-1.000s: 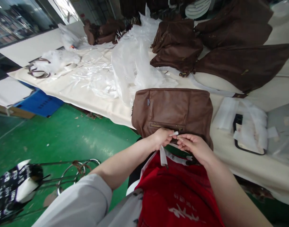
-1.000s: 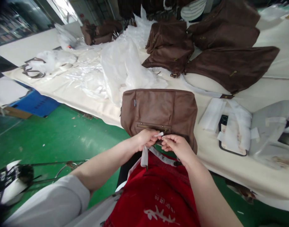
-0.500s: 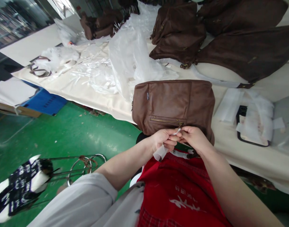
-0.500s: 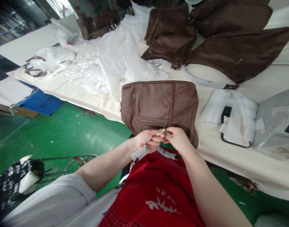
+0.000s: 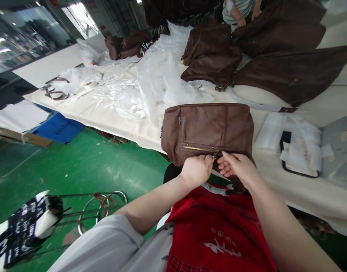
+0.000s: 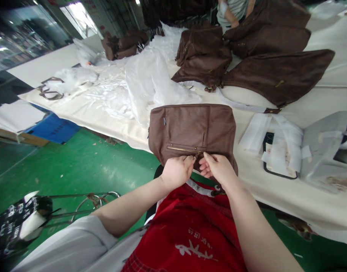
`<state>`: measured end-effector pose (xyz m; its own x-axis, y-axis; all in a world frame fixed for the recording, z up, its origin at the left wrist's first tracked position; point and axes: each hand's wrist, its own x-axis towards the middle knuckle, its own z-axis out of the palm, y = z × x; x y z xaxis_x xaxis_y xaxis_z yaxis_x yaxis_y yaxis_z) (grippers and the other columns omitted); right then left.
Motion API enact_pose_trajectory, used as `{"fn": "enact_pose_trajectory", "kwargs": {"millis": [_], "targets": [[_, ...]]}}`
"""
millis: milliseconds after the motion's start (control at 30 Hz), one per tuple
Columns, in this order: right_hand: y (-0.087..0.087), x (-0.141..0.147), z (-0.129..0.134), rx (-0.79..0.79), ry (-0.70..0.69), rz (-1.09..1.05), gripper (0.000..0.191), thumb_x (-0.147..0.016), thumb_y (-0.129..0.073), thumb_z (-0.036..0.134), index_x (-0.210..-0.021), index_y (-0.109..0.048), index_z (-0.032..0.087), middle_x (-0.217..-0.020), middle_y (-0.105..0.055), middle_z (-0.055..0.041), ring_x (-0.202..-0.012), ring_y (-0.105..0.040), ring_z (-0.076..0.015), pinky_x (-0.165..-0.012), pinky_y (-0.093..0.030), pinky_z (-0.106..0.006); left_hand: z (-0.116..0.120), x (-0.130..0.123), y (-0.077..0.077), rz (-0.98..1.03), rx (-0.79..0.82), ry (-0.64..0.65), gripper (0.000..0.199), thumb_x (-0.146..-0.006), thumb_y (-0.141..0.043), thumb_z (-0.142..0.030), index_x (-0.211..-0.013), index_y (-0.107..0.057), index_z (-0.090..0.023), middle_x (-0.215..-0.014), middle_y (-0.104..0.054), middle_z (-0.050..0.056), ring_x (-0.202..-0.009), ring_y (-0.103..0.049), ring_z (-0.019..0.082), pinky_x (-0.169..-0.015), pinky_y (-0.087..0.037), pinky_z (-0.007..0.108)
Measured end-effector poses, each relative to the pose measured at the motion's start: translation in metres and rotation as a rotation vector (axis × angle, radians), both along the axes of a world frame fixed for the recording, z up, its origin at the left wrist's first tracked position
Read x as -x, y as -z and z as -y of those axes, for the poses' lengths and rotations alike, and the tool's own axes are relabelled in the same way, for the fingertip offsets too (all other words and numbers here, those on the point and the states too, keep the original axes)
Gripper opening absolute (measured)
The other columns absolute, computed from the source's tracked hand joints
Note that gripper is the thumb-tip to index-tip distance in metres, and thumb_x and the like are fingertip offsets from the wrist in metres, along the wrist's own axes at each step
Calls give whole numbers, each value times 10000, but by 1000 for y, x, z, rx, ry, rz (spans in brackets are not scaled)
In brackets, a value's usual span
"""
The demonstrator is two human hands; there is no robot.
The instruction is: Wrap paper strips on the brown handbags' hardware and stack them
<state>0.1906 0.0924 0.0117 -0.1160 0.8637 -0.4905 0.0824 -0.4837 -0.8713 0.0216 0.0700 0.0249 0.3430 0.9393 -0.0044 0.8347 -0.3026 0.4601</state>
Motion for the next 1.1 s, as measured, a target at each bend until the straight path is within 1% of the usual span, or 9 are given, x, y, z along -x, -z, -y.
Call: {"fn": "enact_pose_trajectory", "kwargs": {"millis": [100,200,433,600,767,833,933,1000,1100], "targets": [[-7,3,-1,-14,-29,69,561,-842,-506,635,-645,-668,136,-534,-641,-92,-404,-589,-146,-333,-463,-214,5,-1,1,-193,-22,56,310,-940,-347,-238,-1109,-581,-125,-908,-634,169,-814,-643,281,-725,-472,373],[-9,7,1,-43,-74,121,480,-758,-635,609,-630,-658,147,-534,-640,-69,-408,-580,-137,-334,-452,-206,5,-4,2,-233,5,71,309,-927,-338,-187,-1148,-541,-112,-941,-623,188,-849,-645,303,-738,-479,397],[7,16,20,-71,102,-91,335,-637,-755,474,-709,-667,159,-572,-633,-10,-451,-558,-96,-397,-445,-182,-1,-5,6,-109,137,-55,292,-965,-260,-268,-1107,-471,-124,-908,-640,172,-809,-651,312,-728,-480,422],[24,28,28,-33,209,-214,377,-599,-775,500,-704,-652,160,-566,-620,-7,-460,-553,-105,-408,-440,-198,-8,-9,13,150,252,-226,193,-959,-325,-270,-984,-486,-167,-742,-588,52,-691,-584,201,-709,-458,327],[35,28,27,-75,181,-202,420,-627,-753,561,-743,-659,168,-589,-625,-7,-474,-562,-111,-422,-460,-205,-16,-12,9,659,603,-406,228,-930,-374,-230,-725,-460,-179,-577,-411,-48,-476,-375,84,-479,-339,193],[36,29,26,-103,177,-185,433,-648,-730,591,-728,-654,172,-596,-628,-14,-476,-563,-118,-422,-464,-213,-20,-7,2,749,826,-356,265,-930,-371,-288,-705,-459,-180,-502,-288,-86,-383,-224,66,-381,-226,182],[32,32,22,-96,198,-144,457,-669,-702,626,-658,-618,177,-546,-602,-14,-437,-538,-121,-383,-424,-217,-27,6,-12,1012,1341,-238,240,-891,-425,-253,-668,-464,-172,-476,-190,-104,-357,-86,49,-336,-105,163],[24,31,20,-61,150,-63,492,-703,-647,662,-586,-576,190,-470,-551,-2,-377,-497,-122,-343,-371,-225,-29,12,-18,1181,1528,-192,217,-871,-432,-205,-661,-470,-166,-474,-190,-99,-345,-77,45,-327,-91,151],[1,19,23,-135,-15,211,553,-798,-522,675,-495,-520,212,-410,-501,-6,-351,-477,-134,-358,-366,-250,-26,13,-16,1226,1541,-185,301,-904,-396,-295,-669,-520,-154,-450,-294,-70,-320,-218,52,-332,-200,150]]}}
